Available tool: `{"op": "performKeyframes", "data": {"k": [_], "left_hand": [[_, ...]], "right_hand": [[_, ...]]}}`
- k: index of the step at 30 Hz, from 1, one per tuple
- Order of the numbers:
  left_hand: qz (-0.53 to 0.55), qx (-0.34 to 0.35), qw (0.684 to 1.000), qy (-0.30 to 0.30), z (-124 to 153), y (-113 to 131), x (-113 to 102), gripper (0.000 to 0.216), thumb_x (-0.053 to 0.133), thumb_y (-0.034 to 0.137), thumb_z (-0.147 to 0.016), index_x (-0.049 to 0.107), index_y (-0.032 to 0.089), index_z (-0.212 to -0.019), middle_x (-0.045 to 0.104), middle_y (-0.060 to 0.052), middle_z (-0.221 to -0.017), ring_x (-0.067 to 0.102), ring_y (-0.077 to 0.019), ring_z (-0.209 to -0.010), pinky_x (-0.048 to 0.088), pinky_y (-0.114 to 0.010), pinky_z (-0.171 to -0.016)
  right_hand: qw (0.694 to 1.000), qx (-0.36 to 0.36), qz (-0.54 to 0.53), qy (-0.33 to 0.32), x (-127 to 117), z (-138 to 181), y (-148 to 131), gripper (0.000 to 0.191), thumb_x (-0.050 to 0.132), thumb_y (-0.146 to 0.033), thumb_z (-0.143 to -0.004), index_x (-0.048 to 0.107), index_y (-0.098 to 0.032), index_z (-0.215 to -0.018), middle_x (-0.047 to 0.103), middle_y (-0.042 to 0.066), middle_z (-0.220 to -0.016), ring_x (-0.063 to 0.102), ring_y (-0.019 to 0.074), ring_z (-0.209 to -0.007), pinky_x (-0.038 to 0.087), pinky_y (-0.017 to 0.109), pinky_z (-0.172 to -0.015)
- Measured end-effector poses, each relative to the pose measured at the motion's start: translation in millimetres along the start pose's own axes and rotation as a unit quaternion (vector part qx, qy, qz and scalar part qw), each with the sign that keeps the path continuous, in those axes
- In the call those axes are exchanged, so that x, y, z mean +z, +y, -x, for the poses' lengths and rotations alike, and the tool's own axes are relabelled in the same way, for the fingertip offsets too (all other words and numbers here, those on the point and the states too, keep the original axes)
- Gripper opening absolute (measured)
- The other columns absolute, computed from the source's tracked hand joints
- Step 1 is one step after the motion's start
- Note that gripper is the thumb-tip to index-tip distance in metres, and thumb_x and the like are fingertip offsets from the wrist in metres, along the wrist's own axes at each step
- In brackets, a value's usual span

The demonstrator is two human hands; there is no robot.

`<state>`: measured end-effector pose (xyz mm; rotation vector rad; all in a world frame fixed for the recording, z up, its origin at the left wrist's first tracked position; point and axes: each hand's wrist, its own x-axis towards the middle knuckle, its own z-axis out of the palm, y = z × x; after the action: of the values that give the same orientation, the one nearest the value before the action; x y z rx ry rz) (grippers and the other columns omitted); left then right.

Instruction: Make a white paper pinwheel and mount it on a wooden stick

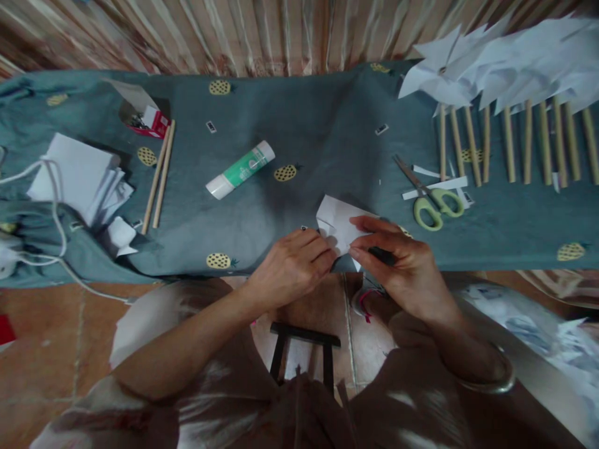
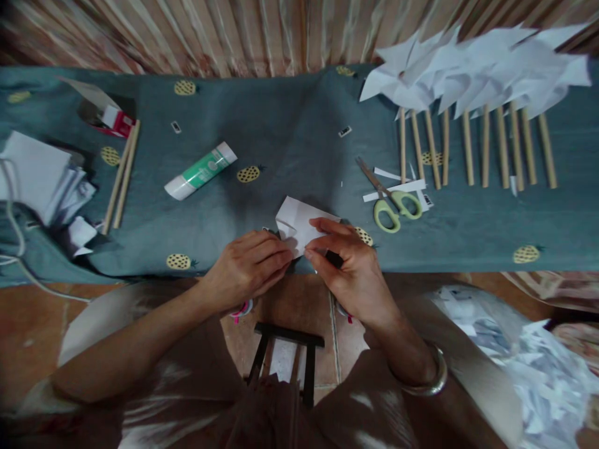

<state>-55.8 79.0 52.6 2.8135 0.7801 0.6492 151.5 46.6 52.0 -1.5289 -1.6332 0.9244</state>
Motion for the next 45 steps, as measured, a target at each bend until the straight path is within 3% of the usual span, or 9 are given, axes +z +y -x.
{"op": "performKeyframes", "data": {"k": [7,12,19,45], "left_hand": [[0.019,-0.021,0.999,0.019,0.8,0.6,1.9,0.015,0.055,0.017,-0.093,0.065,0.008,-0.101,0.073,-0.008,-0.092,0.064,-0.0182,-0.082,0.057,-0.032,-0.075],[0.027,0.0,1.0,0.002,2.4,1.3,1.0,0.02,0.052,0.017,-0.095,0.063,0.009,-0.109,0.073,-0.009,-0.099,0.064,-0.0183,-0.088,0.057,-0.032,-0.077],[0.035,0.006,0.999,-0.015,1.8,0.8,2.3,0.017,0.05,0.016,-0.096,0.065,0.01,-0.102,0.072,-0.009,-0.099,0.064,-0.0184,-0.092,0.057,-0.031,-0.078],[0.08,-0.033,0.996,-0.019,-1.6,1.3,4.6,0.019,0.051,0.017,-0.095,0.068,0.009,-0.099,0.068,-0.008,-0.089,0.06,-0.0171,-0.085,0.056,-0.03,-0.074]], "right_hand": [[0.995,-0.043,0.088,0.033,7.8,-2.2,-5.8,0.008,0.063,-0.019,-0.082,0.067,-0.022,-0.076,0.068,0.009,-0.122,0.063,0.0279,-0.114,0.046,0.052,-0.101],[0.986,-0.077,0.138,0.048,11.1,-1.6,-4.2,0.008,0.062,-0.019,-0.082,0.067,-0.021,-0.077,0.068,0.012,-0.123,0.062,0.0295,-0.114,0.049,0.052,-0.097],[0.98,-0.105,0.161,0.057,12.5,-3.0,-3.7,0.008,0.062,-0.018,-0.083,0.067,-0.021,-0.077,0.068,0.012,-0.121,0.063,0.0295,-0.113,0.051,0.052,-0.096],[0.978,-0.08,0.178,0.07,17.6,-0.9,-3.9,0.004,0.064,-0.018,-0.082,0.066,-0.02,-0.079,0.068,0.015,-0.122,0.061,0.0317,-0.117,0.046,0.057,-0.102]]}}
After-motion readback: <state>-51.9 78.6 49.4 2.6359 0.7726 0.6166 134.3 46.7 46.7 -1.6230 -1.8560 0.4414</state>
